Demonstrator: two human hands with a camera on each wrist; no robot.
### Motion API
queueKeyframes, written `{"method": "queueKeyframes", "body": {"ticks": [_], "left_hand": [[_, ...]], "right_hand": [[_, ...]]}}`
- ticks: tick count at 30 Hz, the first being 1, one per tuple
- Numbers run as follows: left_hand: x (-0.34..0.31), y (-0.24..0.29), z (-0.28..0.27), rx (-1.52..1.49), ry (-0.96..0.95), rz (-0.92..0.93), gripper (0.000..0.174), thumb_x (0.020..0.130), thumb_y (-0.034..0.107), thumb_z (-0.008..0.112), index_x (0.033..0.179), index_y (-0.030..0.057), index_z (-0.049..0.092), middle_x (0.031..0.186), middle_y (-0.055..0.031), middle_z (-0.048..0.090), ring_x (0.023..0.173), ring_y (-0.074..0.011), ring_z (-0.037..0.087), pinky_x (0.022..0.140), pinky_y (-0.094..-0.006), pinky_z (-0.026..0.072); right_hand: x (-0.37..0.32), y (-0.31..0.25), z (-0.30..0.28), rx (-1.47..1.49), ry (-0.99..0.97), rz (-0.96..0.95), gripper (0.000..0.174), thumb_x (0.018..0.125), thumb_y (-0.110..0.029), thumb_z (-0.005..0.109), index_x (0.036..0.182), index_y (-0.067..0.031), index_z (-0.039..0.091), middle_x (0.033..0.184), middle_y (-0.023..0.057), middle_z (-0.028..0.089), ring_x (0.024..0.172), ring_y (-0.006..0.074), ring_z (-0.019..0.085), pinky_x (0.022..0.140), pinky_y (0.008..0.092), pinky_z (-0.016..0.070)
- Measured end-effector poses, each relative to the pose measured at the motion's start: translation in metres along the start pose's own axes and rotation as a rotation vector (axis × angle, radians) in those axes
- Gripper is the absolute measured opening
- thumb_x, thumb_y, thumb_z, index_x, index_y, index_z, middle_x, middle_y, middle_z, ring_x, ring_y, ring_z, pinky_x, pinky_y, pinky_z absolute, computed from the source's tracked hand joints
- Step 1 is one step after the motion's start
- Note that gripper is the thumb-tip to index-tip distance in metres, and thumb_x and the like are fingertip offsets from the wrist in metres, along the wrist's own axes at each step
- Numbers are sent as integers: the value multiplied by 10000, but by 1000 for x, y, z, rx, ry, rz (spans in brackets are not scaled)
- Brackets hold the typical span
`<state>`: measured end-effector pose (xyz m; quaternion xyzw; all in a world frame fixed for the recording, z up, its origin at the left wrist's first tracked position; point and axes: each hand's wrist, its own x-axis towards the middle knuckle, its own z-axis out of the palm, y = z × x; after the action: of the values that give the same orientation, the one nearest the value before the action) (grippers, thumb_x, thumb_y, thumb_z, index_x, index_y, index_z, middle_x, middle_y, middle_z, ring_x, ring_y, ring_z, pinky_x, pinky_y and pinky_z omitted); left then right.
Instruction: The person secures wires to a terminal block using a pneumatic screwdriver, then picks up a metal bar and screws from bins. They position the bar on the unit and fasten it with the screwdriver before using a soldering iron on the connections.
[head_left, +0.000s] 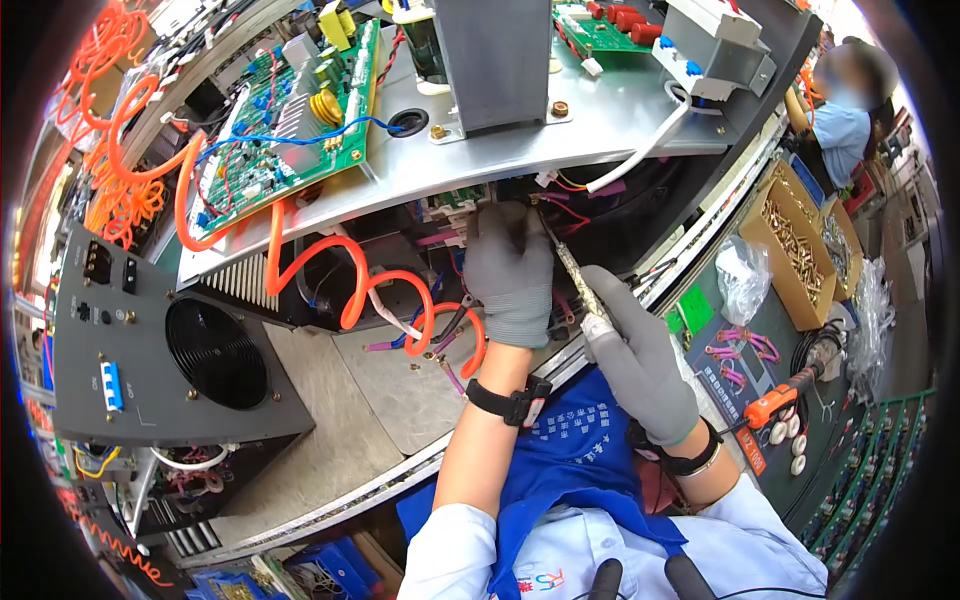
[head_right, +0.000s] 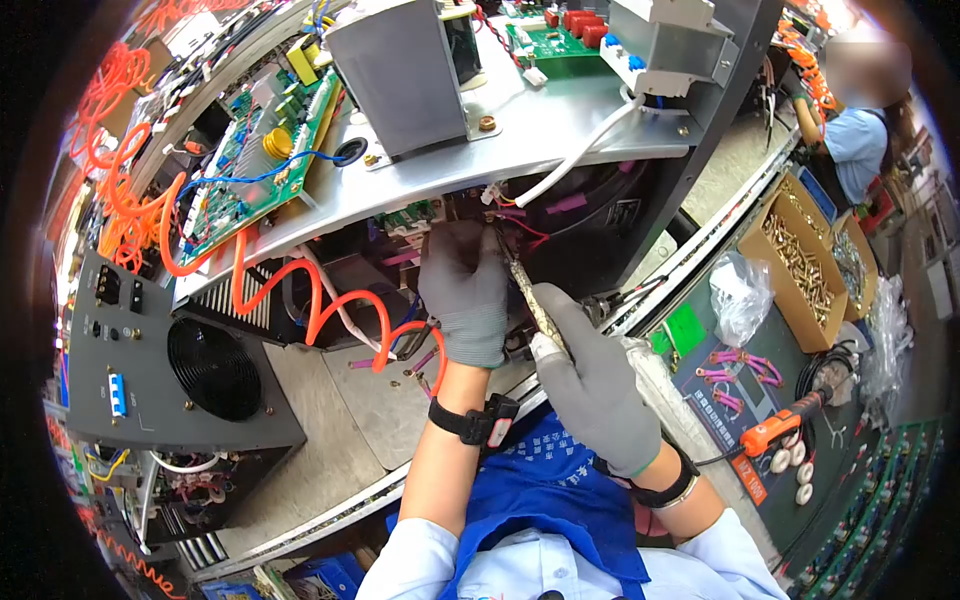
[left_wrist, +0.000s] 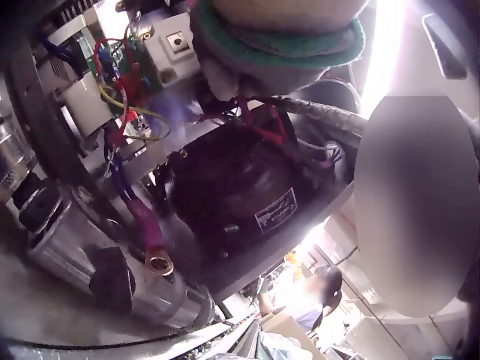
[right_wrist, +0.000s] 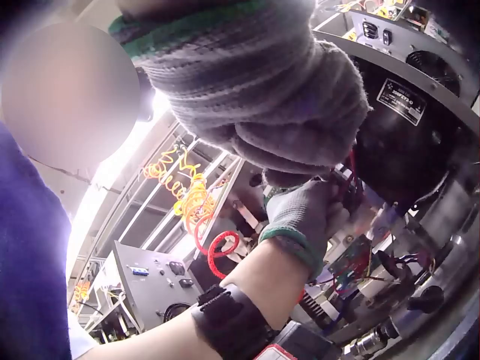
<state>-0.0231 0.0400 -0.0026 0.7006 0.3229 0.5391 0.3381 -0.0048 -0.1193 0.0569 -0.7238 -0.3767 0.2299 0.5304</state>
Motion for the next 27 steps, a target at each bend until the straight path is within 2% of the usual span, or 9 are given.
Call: {"method": "queueKeyframes", "body": {"ticks": [3,4,9,13,15,19,22,24,27], "left_hand": [[1,4,-4,16,-37,-17,127,773,115,634,858,39,577,792,-117,584,655,-274,584,590,-363,462],[0,5,-5,13,-52,-19,127,773,115,634,858,39,577,792,-117,584,655,-274,584,590,-363,462],[0,2,-4,-15,-66,-52,124,774,111,631,860,40,577,816,-125,588,671,-276,594,599,-360,472],[1,-1,-5,7,-51,-29,116,773,115,635,860,60,581,855,-133,600,685,-295,608,599,-369,483],[3,1,-6,129,-16,124,109,774,126,640,858,84,585,892,-139,608,686,-315,615,589,-382,489],[6,9,-8,226,-47,82,100,775,136,640,850,98,586,892,-133,603,665,-321,608,575,-387,485],[7,14,-10,225,-83,46,92,777,135,634,842,92,585,876,-119,598,660,-311,606,571,-384,482],[6,14,-9,208,-58,50,86,778,130,630,840,87,588,857,-110,592,656,-301,603,571,-377,478],[5,11,-8,149,-58,26,87,777,123,627,844,82,591,854,-110,591,660,-296,603,575,-370,477]], "right_hand": [[0,4,10,-45,45,11,461,848,-95,476,1299,-6,451,728,217,561,605,278,569,597,362,434],[-1,9,15,-57,66,9,473,844,-101,480,1306,-13,441,686,228,552,587,322,571,581,388,433],[4,14,28,-122,144,-96,491,846,-112,486,1324,-18,422,646,229,539,590,368,570,581,418,435],[7,16,16,-184,62,-99,482,841,-90,474,1312,5,433,773,259,579,689,382,602,640,417,455],[10,14,7,-185,31,-122,474,841,-83,470,1304,16,441,839,268,597,748,381,618,676,406,467],[14,17,-4,-101,-34,-99,449,849,-88,482,1279,39,461,1001,254,612,923,352,623,799,348,469],[8,11,2,-60,-1,-64,448,854,-94,488,1284,29,463,934,259,611,839,359,627,753,361,478],[0,4,11,-199,0,51,456,858,-97,492,1300,13,455,865,262,602,743,369,616,688,382,479],[0,11,24,-163,76,-38,473,858,-95,491,1318,4,438,772,253,583,663,373,596,622,400,465]]}}
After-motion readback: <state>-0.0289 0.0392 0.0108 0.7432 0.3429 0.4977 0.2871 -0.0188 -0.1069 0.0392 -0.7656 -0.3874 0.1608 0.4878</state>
